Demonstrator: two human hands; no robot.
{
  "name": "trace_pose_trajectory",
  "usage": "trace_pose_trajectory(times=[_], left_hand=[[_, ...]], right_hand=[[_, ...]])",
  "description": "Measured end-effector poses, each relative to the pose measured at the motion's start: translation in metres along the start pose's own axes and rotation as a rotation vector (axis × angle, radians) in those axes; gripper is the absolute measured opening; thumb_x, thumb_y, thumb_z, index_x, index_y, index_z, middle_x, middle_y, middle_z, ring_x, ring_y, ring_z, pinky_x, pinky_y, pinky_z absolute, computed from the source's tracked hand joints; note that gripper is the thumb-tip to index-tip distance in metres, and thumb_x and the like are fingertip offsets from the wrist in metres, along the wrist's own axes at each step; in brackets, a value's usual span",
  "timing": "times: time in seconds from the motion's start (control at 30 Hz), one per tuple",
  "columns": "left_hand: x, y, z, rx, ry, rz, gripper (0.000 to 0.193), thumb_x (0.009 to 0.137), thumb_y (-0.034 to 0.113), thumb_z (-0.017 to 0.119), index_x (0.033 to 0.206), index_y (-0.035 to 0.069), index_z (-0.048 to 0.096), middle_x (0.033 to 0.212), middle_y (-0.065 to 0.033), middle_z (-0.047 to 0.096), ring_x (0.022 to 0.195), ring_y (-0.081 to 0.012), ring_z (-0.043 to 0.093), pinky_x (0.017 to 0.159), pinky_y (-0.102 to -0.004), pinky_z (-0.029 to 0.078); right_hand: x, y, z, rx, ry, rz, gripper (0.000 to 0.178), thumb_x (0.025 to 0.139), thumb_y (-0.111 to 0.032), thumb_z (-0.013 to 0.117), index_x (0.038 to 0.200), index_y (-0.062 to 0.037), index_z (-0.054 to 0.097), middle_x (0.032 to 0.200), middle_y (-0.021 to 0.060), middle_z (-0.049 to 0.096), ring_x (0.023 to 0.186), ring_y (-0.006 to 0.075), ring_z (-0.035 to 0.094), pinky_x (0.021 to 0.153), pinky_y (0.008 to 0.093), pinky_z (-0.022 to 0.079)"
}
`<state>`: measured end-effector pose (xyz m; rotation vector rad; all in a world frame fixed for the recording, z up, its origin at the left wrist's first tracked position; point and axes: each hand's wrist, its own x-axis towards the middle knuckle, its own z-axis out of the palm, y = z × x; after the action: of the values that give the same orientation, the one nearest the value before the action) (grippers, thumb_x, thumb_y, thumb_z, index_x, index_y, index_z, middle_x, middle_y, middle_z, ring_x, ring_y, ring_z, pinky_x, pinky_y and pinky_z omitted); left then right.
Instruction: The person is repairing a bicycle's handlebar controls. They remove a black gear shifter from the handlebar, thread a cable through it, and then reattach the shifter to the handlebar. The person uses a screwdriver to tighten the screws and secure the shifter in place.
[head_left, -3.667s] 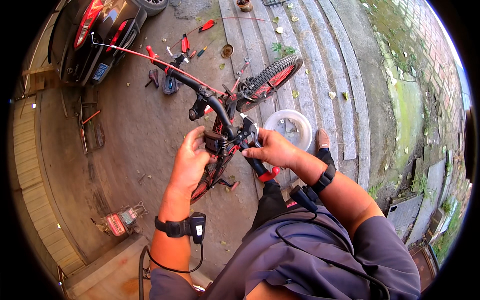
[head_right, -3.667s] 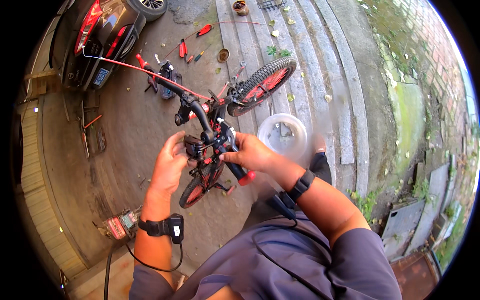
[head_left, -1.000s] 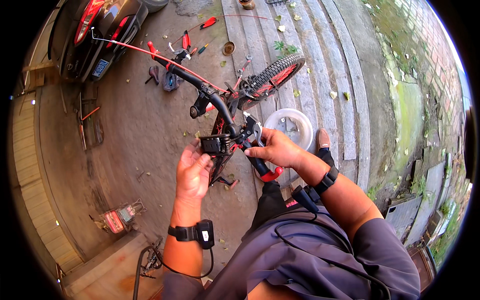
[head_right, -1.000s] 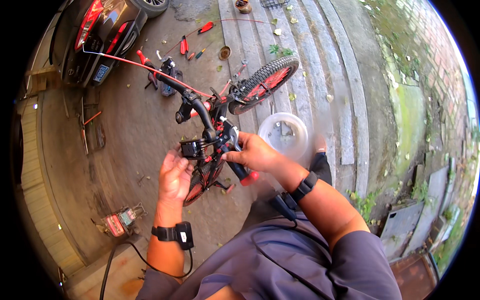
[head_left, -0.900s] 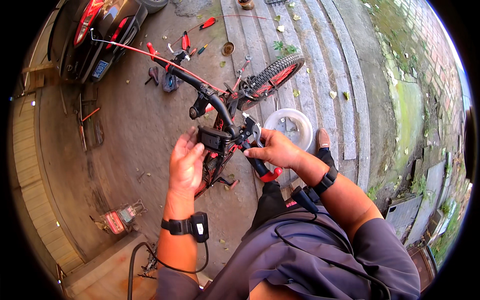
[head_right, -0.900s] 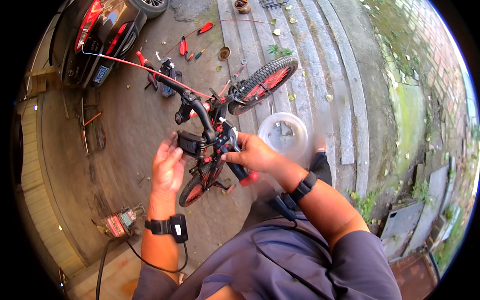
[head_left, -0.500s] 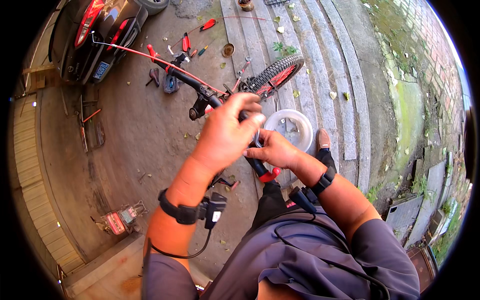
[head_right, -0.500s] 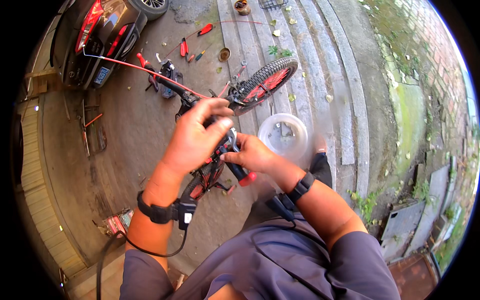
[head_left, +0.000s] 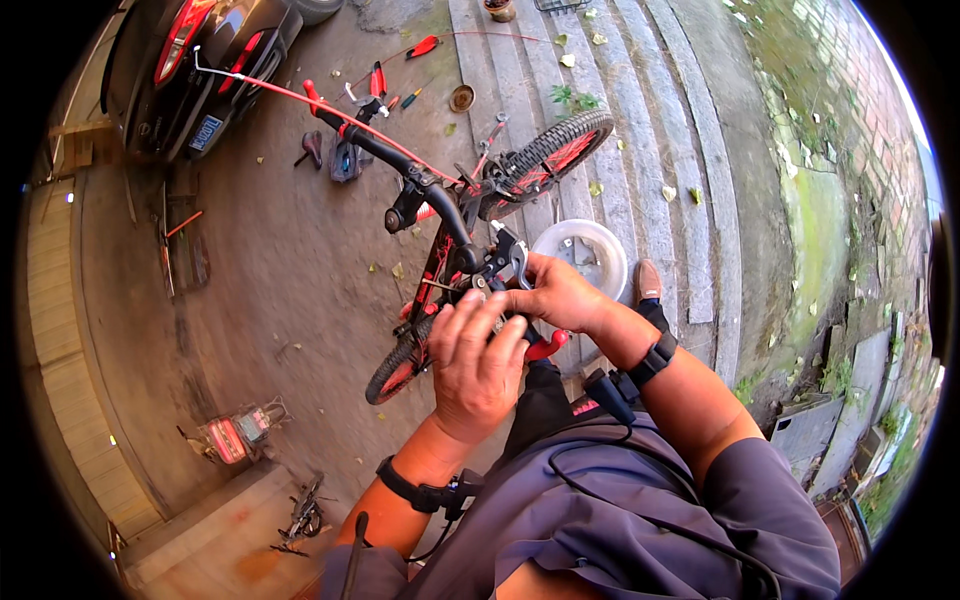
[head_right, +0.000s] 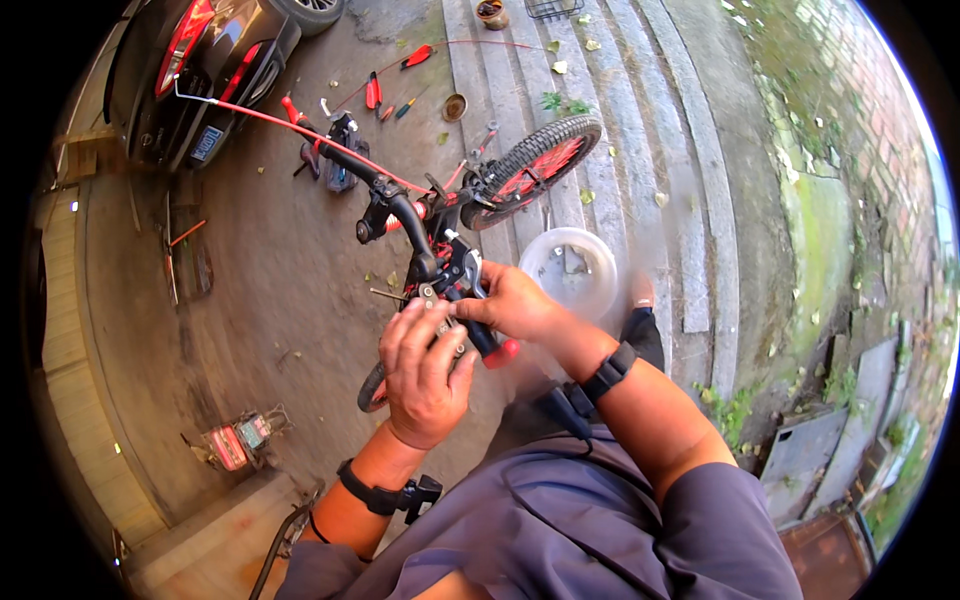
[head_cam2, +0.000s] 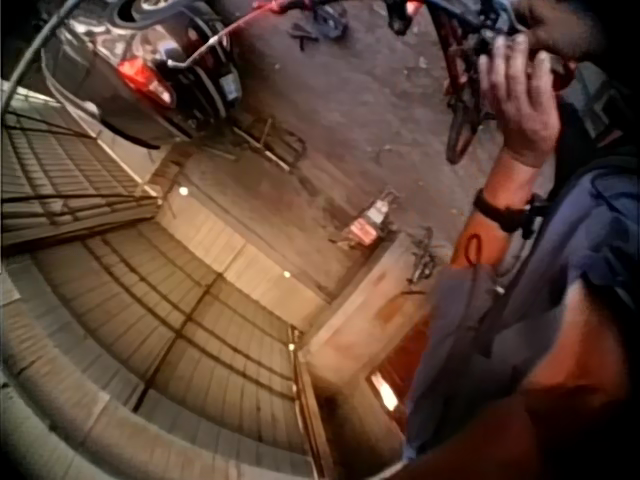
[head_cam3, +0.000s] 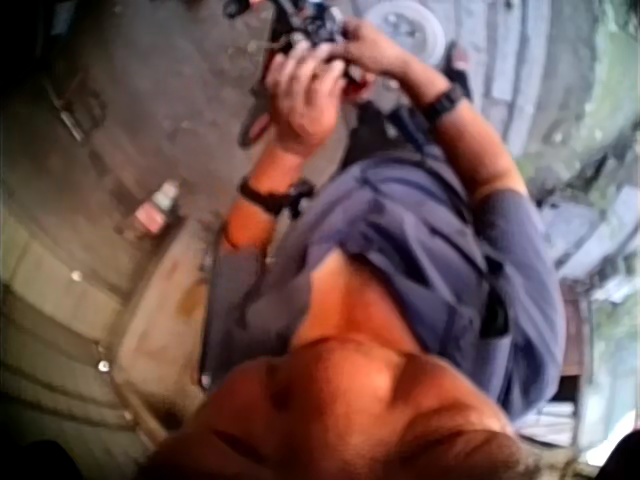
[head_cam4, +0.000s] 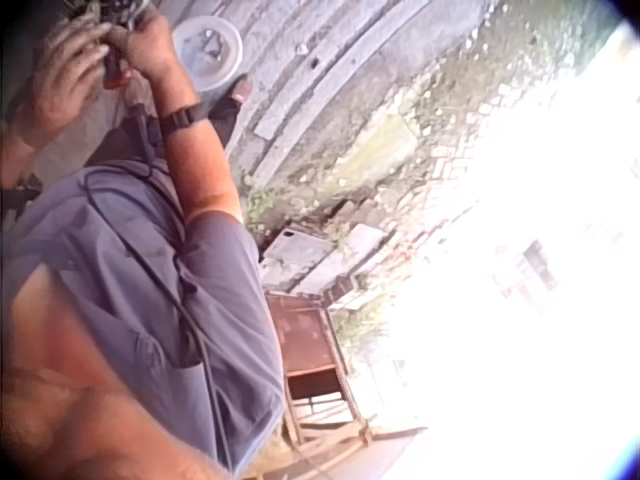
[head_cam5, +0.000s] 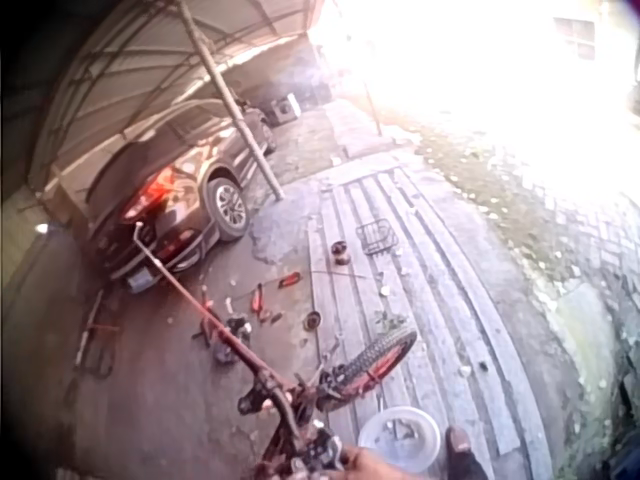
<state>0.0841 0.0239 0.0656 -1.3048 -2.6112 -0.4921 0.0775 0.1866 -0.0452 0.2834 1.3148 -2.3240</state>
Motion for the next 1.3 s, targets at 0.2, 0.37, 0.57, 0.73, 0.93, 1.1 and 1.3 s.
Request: trace_pose_trajectory(times=[0.2, 0.37, 0.57, 0.73, 0.93, 1.1, 1.3], left_hand=[[-0.037, -0.007, 0.005, -0.269, 0.09, -0.532, 0.073, 0.08, 0.0, 0.079, 0.142, -0.001, 0.04, 0.136, -0.0225, 0.054, 0.122, -0.0352, 0.057, 0.097, -0.0421, 0.052], [-0.06, -0.043, 0.015, -0.91, 0.13, -1.043, 0.06, 0.09, -0.006, 0.069, 0.142, -0.006, 0.038, 0.129, -0.0195, 0.06, 0.109, -0.0218, 0.065, 0.085, -0.0316, 0.057], [-0.004, -0.091, -0.003, -1.034, 0.143, -1.127, 0.05, 0.091, -0.008, 0.055, 0.139, -0.008, 0.044, 0.13, -0.0205, 0.06, 0.109, -0.019, 0.063, 0.087, -0.0295, 0.056], [0.05, -0.11, -0.003, -1.064, 0.065, -0.87, 0.044, 0.094, 0.002, 0.062, 0.136, -0.007, 0.05, 0.133, -0.0201, 0.061, 0.115, -0.0211, 0.063, 0.098, -0.0316, 0.051], [0.112, -0.059, 0.004, -0.483, -0.173, -0.413, 0.04, 0.091, 0.008, 0.07, 0.128, -0.002, 0.058, 0.116, -0.0178, 0.071, 0.104, -0.0218, 0.069, 0.09, -0.0341, 0.055], [0.099, -0.014, 0.005, -0.335, -0.281, -0.022, 0.032, 0.083, 0.01, 0.07, 0.114, 0.003, 0.061, 0.09, -0.0173, 0.064, 0.087, -0.0379, 0.063, 0.081, -0.0477, 0.049], [0.04, -0.002, 0.002, -0.16, -0.133, 0.123, 0.026, 0.086, 0.011, 0.067, 0.111, 0.005, 0.065, 0.101, -0.0086, 0.068, 0.106, -0.0275, 0.065, 0.102, -0.0485, 0.044]], right_hand=[[0.002, 0.005, -0.003, -0.069, 0.027, 0.025, 0.035, 0.088, -0.017, 0.081, 0.118, -0.0085, 0.064, 0.096, -0.0008, 0.069, 0.08, 0.0079, 0.063, 0.065, 0.0257, 0.053], [0.001, 0.003, -0.003, -0.12, 0.031, 0.057, 0.036, 0.088, -0.019, 0.081, 0.117, -0.0089, 0.064, 0.096, -0.0007, 0.069, 0.082, 0.0085, 0.063, 0.066, 0.0268, 0.054], [-0.001, -0.001, -0.001, -0.088, 0.072, 0.04, 0.035, 0.086, -0.017, 0.081, 0.117, -0.0094, 0.067, 0.086, -0.0027, 0.067, 0.076, 0.0067, 0.059, 0.068, 0.0264, 0.051], [0.0, -0.002, 0.001, -0.092, 0.038, 0.029, 0.034, 0.087, -0.016, 0.081, 0.117, -0.0087, 0.067, 0.087, -0.0023, 0.068, 0.077, 0.007, 0.061, 0.07, 0.027, 0.052], [0.0, 0.001, -0.002, -0.067, 0.03, -0.001, 0.036, 0.086, -0.018, 0.082, 0.116, -0.0055, 0.067, 0.089, -0.0005, 0.069, 0.079, 0.008, 0.062, 0.072, 0.0284, 0.053], [0.011, 0.028, -0.015, -0.362, 0.031, -0.308, 0.032, 0.088, -0.02, 0.077, 0.113, -0.0026, 0.067, 0.1, 0.0039, 0.072, 0.094, 0.0126, 0.066, 0.082, 0.0319, 0.055], [-0.002, -0.003, 0.001, 0.118, -0.058, -0.062, 0.027, 0.092, -0.006, 0.072, 0.118, -0.0035, 0.064, 0.104, 0.0021, 0.069, 0.098, 0.0114, 0.064, 0.086, 0.0298, 0.054]])
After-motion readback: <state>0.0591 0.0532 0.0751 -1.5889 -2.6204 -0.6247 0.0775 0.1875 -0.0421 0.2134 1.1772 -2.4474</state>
